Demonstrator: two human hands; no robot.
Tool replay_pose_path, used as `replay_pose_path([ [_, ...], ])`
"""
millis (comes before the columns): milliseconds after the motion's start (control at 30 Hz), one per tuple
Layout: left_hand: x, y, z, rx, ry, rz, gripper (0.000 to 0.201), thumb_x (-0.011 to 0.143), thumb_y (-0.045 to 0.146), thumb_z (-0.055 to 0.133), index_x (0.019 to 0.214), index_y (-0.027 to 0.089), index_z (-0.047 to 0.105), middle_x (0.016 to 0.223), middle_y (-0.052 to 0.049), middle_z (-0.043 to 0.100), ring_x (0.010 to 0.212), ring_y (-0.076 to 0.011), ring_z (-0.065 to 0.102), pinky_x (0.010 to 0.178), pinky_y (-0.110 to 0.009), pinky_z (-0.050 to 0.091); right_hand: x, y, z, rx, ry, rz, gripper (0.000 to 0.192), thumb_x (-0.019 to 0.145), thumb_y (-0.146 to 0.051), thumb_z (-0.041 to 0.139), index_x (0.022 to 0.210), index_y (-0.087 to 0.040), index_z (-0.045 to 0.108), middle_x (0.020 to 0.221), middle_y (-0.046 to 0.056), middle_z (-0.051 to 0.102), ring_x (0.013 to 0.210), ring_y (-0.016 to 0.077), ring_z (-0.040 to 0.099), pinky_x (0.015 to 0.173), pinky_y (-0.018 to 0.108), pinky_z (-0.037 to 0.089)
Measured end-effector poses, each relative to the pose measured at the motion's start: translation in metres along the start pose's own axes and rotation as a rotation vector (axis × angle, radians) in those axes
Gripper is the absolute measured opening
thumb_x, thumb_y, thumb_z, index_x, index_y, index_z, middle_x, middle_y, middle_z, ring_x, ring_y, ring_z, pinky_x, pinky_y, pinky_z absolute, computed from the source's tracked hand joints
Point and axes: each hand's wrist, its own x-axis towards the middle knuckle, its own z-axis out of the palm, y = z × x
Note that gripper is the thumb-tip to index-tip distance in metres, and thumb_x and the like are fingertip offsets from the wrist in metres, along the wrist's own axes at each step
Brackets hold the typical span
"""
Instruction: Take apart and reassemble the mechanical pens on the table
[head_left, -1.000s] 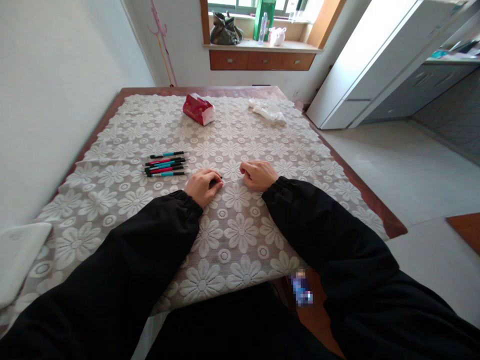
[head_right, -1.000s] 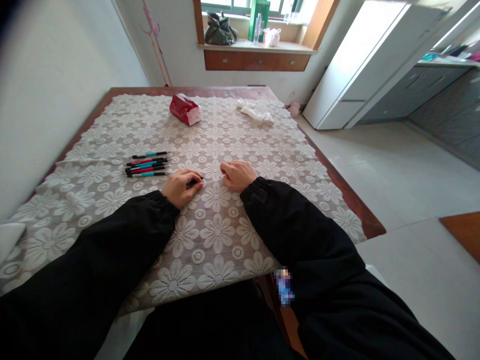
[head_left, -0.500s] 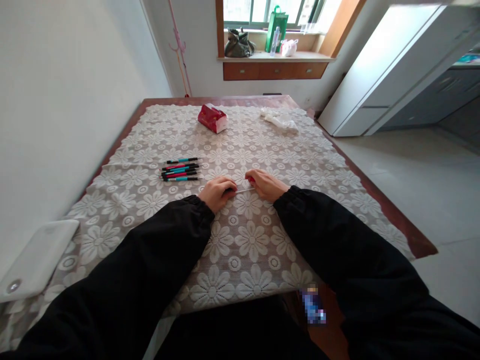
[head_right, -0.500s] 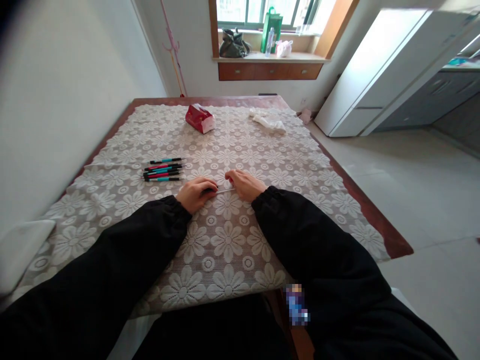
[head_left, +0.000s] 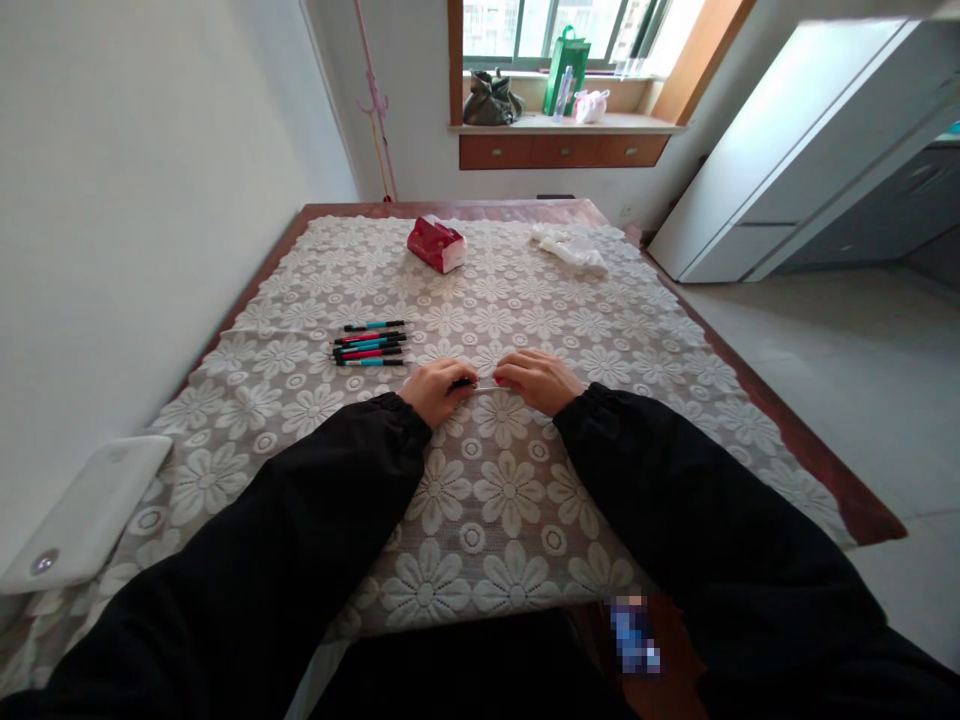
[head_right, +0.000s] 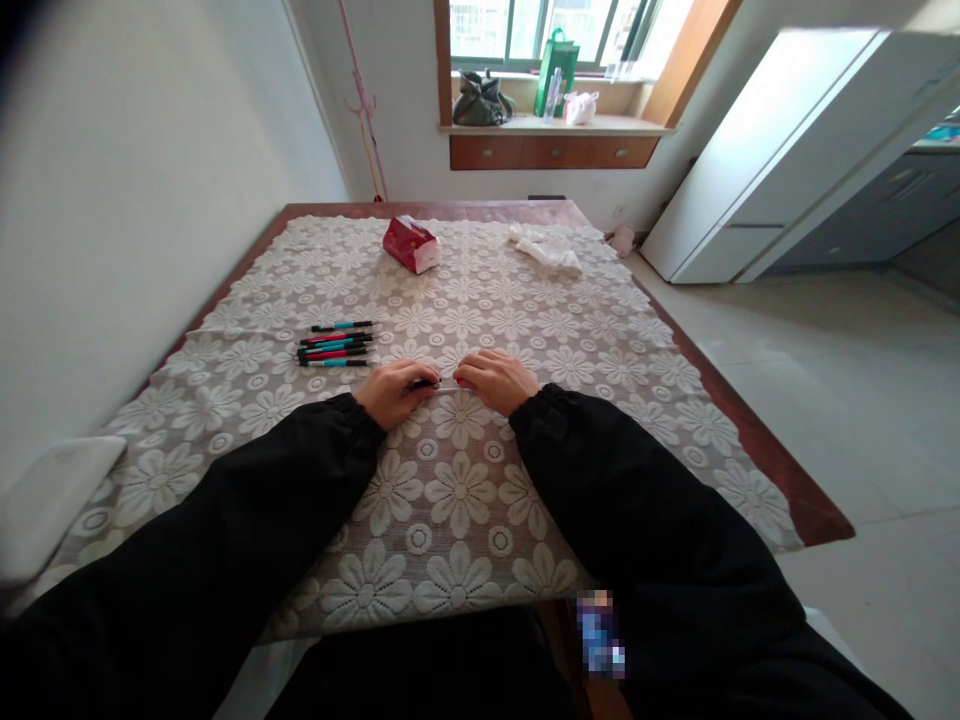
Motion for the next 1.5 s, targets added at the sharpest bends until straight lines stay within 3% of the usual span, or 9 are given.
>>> replay_pose_path([
  [200,-0.001,0.003,0.0,0.086,-0.019,0.02,0.014,0.092,0.027,0.064,0.103,0.022,0.071,0.106,-0.006,0.076,0.104,-0.025,0.069,0.098,-0.042,0.055,-0.001,0.002,-0.004,-0.077,-0.033,-0.019,0.025,0.104,-0.025,0.05,0.105,-0.024,0.075,0.105,0.008,0.073,0.094,0.0206,0.062,0.085,0.034,0.048],
  [467,-0.002,0.004,0.001,0.111,0.018,-0.002,0.031,0.087,0.006,0.05,0.106,0.021,0.07,0.106,-0.005,0.076,0.103,-0.0226,0.069,0.097,-0.04,0.056,-0.001,0.003,-0.015,-0.158,-0.081,-0.097,0.028,0.097,-0.011,0.055,0.11,-0.023,0.076,0.105,0.009,0.072,0.098,0.0223,0.059,0.086,0.036,0.047],
  [767,-0.001,0.001,0.002,0.129,0.04,-0.03,0.03,0.092,0.006,0.048,0.104,0.02,0.071,0.106,-0.006,0.077,0.103,-0.0232,0.068,0.096,-0.039,0.056,-0.004,0.009,-0.017,-0.156,-0.08,-0.094,0.025,0.097,-0.013,0.053,0.106,-0.022,0.074,0.104,0.008,0.074,0.097,0.0221,0.06,0.085,0.036,0.042],
  [1100,-0.001,0.002,0.0,0.149,0.044,-0.02,0.028,0.089,0.004,0.048,0.092,0.021,0.07,0.109,-0.006,0.077,0.104,-0.024,0.067,0.099,-0.043,0.054,-0.011,0.029,-0.015,-0.16,0.006,0.134,0.025,0.093,-0.016,0.052,0.104,-0.021,0.074,0.103,0.009,0.074,0.098,0.0242,0.061,0.09,0.039,0.042],
  [1233,-0.002,0.006,-0.001,0.153,0.076,-0.009,0.019,0.085,0.008,0.056,0.089,0.02,0.07,0.116,-0.007,0.075,0.109,-0.026,0.066,0.102,-0.046,0.053,-0.01,0.024,-0.012,-0.109,0.048,0.067,0.022,0.095,-0.021,0.057,0.11,-0.023,0.073,0.113,0.008,0.074,0.107,0.0246,0.061,0.099,0.042,0.04],
  [1333,-0.002,0.009,-0.001,0.172,0.066,-0.016,0.015,0.083,0.013,0.061,0.09,0.02,0.071,0.117,-0.007,0.074,0.11,-0.0276,0.066,0.102,-0.047,0.053,-0.007,0.018,-0.007,-0.039,0.052,0.008,0.014,0.098,-0.029,0.06,0.102,-0.024,0.073,0.11,0.006,0.075,0.105,0.0234,0.061,0.101,0.041,0.041],
  [1500,-0.003,0.007,-0.001,0.208,0.045,-0.003,0.012,0.082,0.019,0.066,0.092,0.022,0.072,0.118,-0.007,0.073,0.111,-0.0284,0.066,0.102,-0.048,0.052,-0.004,0.015,0.001,0.024,0.072,0.061,0.012,0.098,-0.027,0.062,0.092,-0.023,0.072,0.102,0.006,0.074,0.099,0.0227,0.061,0.094,0.038,0.043],
])
